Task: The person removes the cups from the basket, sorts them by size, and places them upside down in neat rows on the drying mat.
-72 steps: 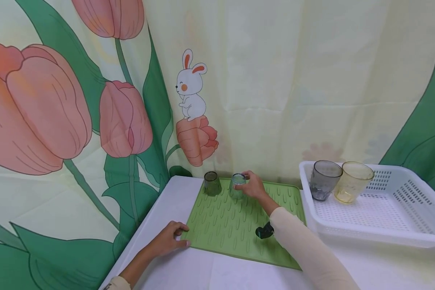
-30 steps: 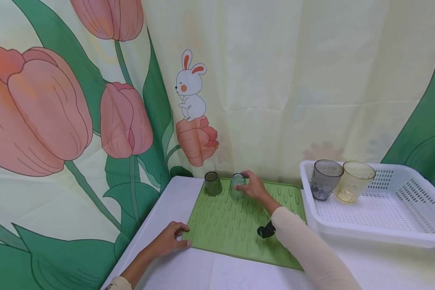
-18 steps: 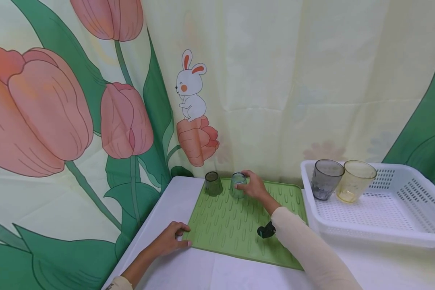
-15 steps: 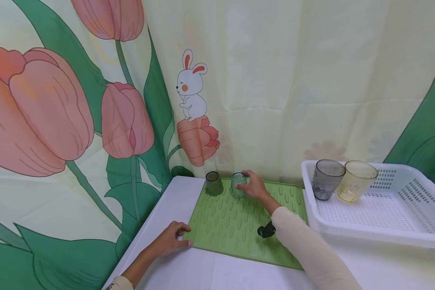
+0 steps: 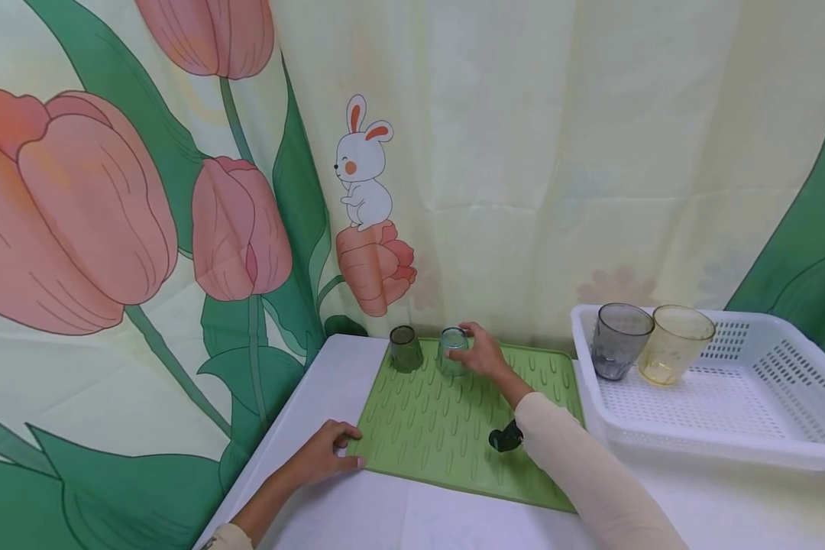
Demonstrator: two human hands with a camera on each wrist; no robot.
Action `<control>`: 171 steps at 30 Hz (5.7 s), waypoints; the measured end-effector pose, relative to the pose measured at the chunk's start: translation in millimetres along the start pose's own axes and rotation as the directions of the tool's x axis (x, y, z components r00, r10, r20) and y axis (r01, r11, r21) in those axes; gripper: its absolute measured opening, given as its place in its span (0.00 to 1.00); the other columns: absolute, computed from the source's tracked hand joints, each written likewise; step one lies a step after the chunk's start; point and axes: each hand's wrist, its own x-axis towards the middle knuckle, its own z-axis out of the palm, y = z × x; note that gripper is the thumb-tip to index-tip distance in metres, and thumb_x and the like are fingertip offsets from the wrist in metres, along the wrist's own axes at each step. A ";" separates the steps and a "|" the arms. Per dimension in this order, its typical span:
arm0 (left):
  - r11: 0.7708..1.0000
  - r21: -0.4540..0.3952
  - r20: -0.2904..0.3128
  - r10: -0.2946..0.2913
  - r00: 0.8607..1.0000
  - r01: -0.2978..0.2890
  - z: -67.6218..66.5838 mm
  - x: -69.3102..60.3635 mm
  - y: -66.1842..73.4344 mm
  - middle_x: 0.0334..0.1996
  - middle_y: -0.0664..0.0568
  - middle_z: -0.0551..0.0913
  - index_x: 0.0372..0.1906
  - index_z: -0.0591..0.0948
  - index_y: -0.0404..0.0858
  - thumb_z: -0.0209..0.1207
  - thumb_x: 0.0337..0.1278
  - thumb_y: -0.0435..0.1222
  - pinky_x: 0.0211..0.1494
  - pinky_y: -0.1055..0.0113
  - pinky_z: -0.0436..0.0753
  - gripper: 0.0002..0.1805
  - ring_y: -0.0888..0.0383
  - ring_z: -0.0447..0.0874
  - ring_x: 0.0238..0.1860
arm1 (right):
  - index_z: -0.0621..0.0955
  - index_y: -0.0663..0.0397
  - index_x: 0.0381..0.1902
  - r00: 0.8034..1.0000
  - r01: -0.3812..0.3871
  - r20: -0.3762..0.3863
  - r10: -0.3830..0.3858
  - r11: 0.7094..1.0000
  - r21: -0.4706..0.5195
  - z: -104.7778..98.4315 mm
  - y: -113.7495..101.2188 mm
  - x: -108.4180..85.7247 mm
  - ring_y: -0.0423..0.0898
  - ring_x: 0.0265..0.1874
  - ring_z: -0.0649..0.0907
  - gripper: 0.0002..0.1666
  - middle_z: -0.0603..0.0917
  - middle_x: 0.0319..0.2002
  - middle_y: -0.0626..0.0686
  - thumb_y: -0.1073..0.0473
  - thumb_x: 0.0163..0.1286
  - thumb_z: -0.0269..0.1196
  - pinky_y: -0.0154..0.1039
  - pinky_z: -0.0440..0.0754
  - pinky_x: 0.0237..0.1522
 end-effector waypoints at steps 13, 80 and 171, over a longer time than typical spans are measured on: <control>1.000 -0.003 0.001 0.005 1.000 -0.005 1.1 0.5 -4.2 0.44 0.47 0.73 0.52 0.81 0.38 0.74 0.51 0.40 0.44 0.69 0.72 0.24 0.55 0.69 0.45 | 0.66 0.58 0.72 1.000 -0.008 0.010 0.008 1.000 0.004 -7.9 -4.2 -14.1 0.48 0.25 0.88 0.46 0.72 0.68 0.66 0.54 0.61 0.74 0.48 0.85 0.47; 0.999 -0.027 0.016 -0.026 1.000 0.027 -3.0 0.6 2.1 0.45 0.46 0.73 0.52 0.80 0.35 0.73 0.51 0.40 0.43 0.69 0.73 0.24 0.55 0.71 0.44 | 0.70 0.59 0.65 0.996 0.088 -0.034 -0.086 0.994 0.060 -168.2 -8.7 -180.6 0.46 0.23 0.85 0.36 0.79 0.59 0.65 0.54 0.64 0.71 0.40 0.83 0.30; 0.985 -0.144 0.140 0.111 0.984 -0.091 2.3 29.9 78.0 0.54 0.41 0.81 0.60 0.77 0.33 0.66 0.63 0.43 0.48 0.60 0.80 0.26 0.54 0.81 0.49 | 0.52 0.69 0.75 0.953 -0.290 -0.116 0.278 0.951 -0.104 -305.5 97.8 -129.2 0.56 0.38 0.87 0.57 0.63 0.65 0.78 0.41 0.67 0.67 0.43 0.86 0.39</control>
